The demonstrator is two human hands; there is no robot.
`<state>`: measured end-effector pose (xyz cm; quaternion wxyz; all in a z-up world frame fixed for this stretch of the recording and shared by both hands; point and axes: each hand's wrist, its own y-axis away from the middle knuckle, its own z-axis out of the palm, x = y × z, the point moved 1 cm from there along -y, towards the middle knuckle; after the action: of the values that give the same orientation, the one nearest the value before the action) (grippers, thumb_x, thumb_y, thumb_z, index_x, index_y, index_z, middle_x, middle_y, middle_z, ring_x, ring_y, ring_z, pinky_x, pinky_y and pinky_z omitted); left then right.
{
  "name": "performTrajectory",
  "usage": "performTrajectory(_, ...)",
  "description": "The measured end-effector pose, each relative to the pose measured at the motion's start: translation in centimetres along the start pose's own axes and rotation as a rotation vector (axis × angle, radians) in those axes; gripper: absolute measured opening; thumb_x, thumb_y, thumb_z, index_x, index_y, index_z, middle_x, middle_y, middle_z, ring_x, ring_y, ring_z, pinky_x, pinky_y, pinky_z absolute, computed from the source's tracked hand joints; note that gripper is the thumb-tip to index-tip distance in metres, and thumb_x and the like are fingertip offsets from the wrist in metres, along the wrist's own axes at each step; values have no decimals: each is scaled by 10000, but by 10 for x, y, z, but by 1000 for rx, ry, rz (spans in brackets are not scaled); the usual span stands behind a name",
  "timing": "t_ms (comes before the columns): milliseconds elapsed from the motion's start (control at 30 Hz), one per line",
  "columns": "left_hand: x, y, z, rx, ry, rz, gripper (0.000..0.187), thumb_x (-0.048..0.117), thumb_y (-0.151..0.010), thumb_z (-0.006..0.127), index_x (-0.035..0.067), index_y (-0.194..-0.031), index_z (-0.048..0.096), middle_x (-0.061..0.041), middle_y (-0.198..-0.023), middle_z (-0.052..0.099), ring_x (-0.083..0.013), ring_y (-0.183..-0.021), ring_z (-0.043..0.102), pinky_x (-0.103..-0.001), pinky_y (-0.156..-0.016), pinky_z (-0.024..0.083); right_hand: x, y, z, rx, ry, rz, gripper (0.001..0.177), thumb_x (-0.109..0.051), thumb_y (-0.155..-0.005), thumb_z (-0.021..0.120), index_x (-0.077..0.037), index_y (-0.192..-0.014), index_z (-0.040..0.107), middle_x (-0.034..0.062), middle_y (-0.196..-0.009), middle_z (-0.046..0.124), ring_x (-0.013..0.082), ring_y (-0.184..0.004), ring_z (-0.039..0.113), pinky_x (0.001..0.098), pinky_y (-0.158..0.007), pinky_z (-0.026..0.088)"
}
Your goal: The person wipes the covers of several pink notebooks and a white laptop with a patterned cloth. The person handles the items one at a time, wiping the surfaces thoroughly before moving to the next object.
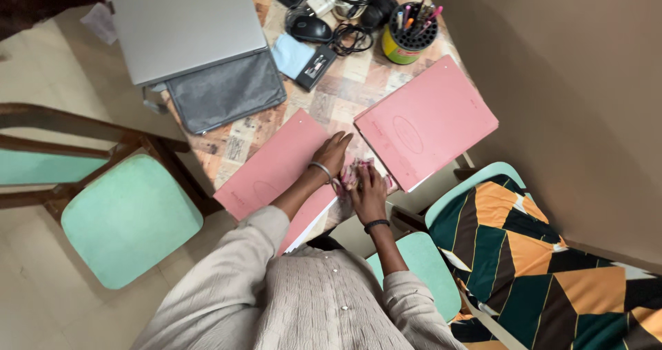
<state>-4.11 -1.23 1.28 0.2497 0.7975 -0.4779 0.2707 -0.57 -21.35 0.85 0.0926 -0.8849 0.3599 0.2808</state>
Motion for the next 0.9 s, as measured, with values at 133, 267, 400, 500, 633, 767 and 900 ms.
performTrajectory(133,-22,51,-14,-33,-121,-40,595,-7,-895,525,140,-1471,499,-159,-1565,447,-376,-1397,436,-468,-1147,391,-30,4,-10,-76,111,-17,781,-291,-806,795,-186,-1498,450,251,-1530,382,466,-1395,365,585,-1127,298)
performTrajectory(267,-39,93,-26,-69,-237,-58,559,28,-924,558,181,-1461,524,-148,-1622,375,-383,-1499,307,-516,-1192,309,-40,0,-21,-47,184,-30,723,-199,-778,792,-227,-1447,519,231,-1505,435,462,-1323,444,559,-1111,374)
performTrajectory(400,-47,129,-43,-194,-207,-182,612,160,-903,644,195,-1488,468,-147,-1657,209,-413,-1533,138,-609,-1191,201,-45,-8,-26,-39,155,25,607,-97,-829,746,-226,-1399,581,208,-1475,500,456,-1229,526,512,-1023,480)
performTrajectory(500,-54,156,-54,-168,-227,-200,648,188,-891,677,204,-1506,472,-146,-1678,178,-417,-1546,107,-628,-1206,192,-54,-10,-37,-27,46,96,639,-28,-797,718,-187,-1398,570,204,-1436,525,444,-1227,548,503,-1014,496)
performTrajectory(633,-70,184,-69,-128,-240,-291,666,192,-890,696,218,-1516,468,-139,-1680,173,-424,-1548,108,-629,-1216,193,-80,-5,-33,45,-50,-2,625,2,-861,686,-171,-1445,547,226,-1455,510,447,-1263,549,502,-1043,488)
performTrajectory(767,-86,205,-84,-109,-245,-337,730,239,-871,745,238,-1532,435,-104,-1689,142,-425,-1550,84,-645,-1210,177,-114,2,12,-142,31,-53,636,-73,-833,714,-221,-1431,557,209,-1490,468,428,-1281,517,472,-1032,478)
performTrajectory(900,-93,216,-91,-145,-204,-375,817,292,-843,801,254,-1553,399,-78,-1702,115,-421,-1564,41,-661,-1209,160,-144,24,49,-194,274,-213,581,-109,-862,668,-276,-1415,611,157,-1526,466,389,-1351,465,486,-1110,419)
